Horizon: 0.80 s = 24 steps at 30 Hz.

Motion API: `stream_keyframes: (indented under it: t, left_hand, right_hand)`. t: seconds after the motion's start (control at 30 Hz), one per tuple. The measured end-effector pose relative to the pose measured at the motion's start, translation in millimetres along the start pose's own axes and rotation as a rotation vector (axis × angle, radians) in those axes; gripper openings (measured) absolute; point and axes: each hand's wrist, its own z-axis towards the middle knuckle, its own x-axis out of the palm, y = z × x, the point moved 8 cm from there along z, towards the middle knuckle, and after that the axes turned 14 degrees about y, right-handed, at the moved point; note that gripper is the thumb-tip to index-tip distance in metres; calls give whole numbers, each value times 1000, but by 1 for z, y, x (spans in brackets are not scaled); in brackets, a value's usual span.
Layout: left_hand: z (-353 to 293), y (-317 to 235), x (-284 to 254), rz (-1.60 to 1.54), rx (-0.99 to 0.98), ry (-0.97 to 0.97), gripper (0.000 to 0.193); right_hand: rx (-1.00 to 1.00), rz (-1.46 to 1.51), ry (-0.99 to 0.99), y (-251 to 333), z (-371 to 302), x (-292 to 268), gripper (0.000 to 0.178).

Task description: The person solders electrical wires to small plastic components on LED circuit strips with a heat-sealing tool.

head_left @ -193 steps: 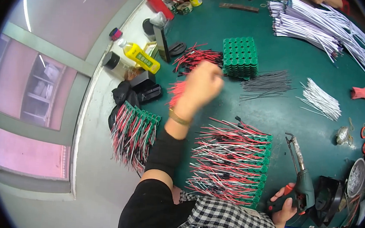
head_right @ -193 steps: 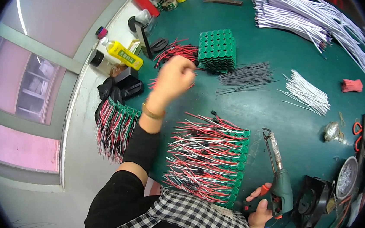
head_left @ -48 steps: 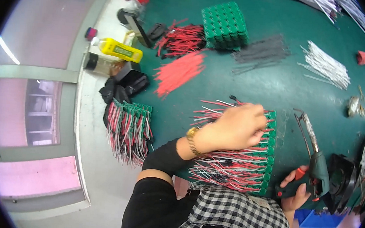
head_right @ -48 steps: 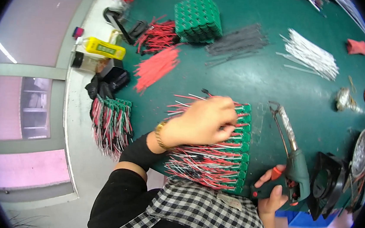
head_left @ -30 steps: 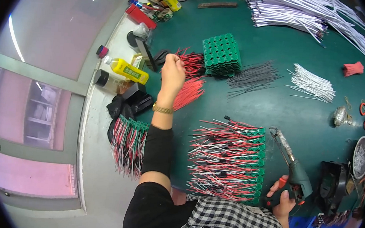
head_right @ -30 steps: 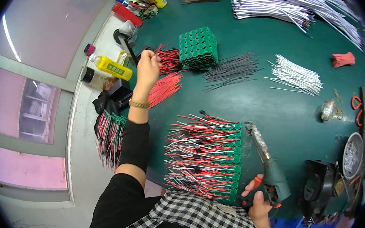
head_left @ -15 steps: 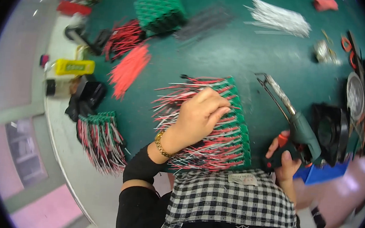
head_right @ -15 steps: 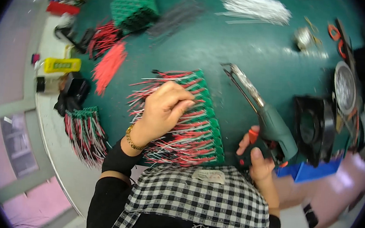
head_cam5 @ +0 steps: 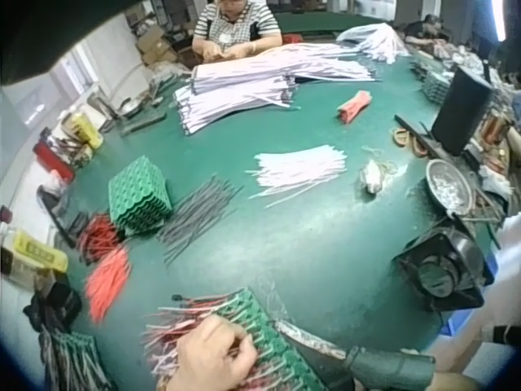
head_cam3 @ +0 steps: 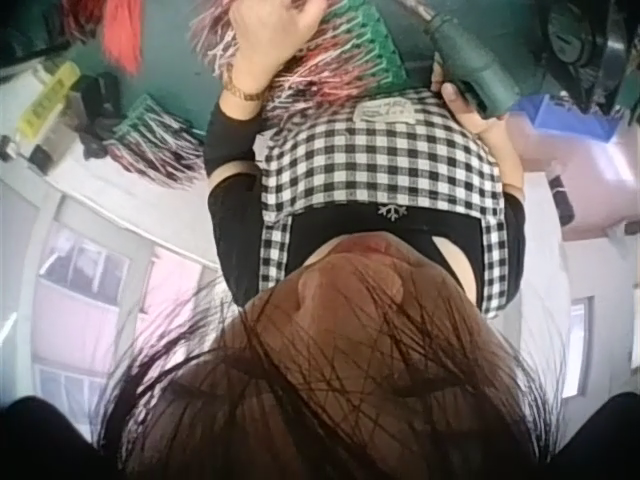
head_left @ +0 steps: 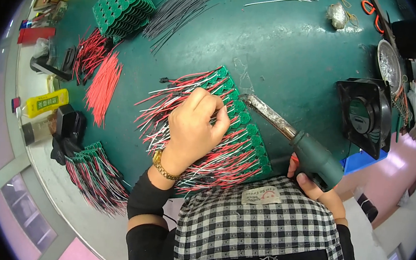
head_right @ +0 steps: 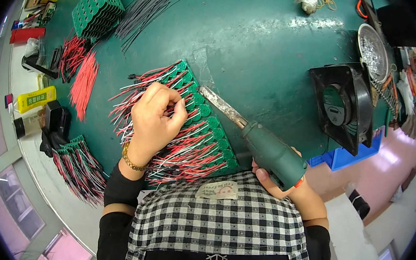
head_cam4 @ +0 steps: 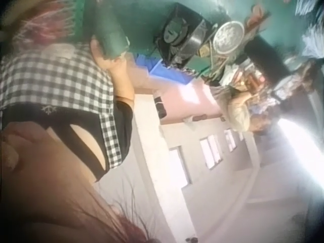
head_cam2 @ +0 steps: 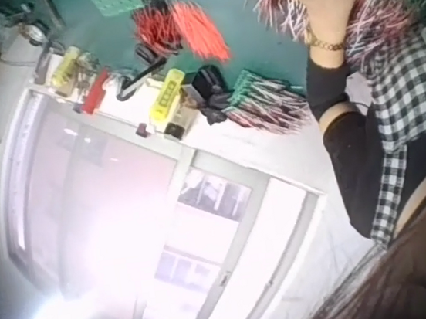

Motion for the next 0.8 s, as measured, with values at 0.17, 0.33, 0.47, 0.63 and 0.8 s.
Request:
stream_keyframes:
  t: [0.17, 0.33, 0.47, 0.63, 0.8]
  left_hand:
    - [2, -1, -1, -117, 48, 3, 14]
    - [5, -5, -4, -30, 70, -9, 12]
    - [5, -5, -2, -1, 57, -7, 12]
    - [6, -5, -1, 4, 49, -6, 12]
    - [6, -6, -1, 14, 59, -15, 12]
  right_hand:
    - [-65, 94, -56, 0, -4, -2, 9]
    - [-87, 51, -43, 2, -8, -3, 8]
    - [-59, -2, -35, 1, -7, -2, 10]
    - [-19, -44, -34, -2, -8, -2, 14]
    - [-24, -127, -38, -4, -11, 0, 19]
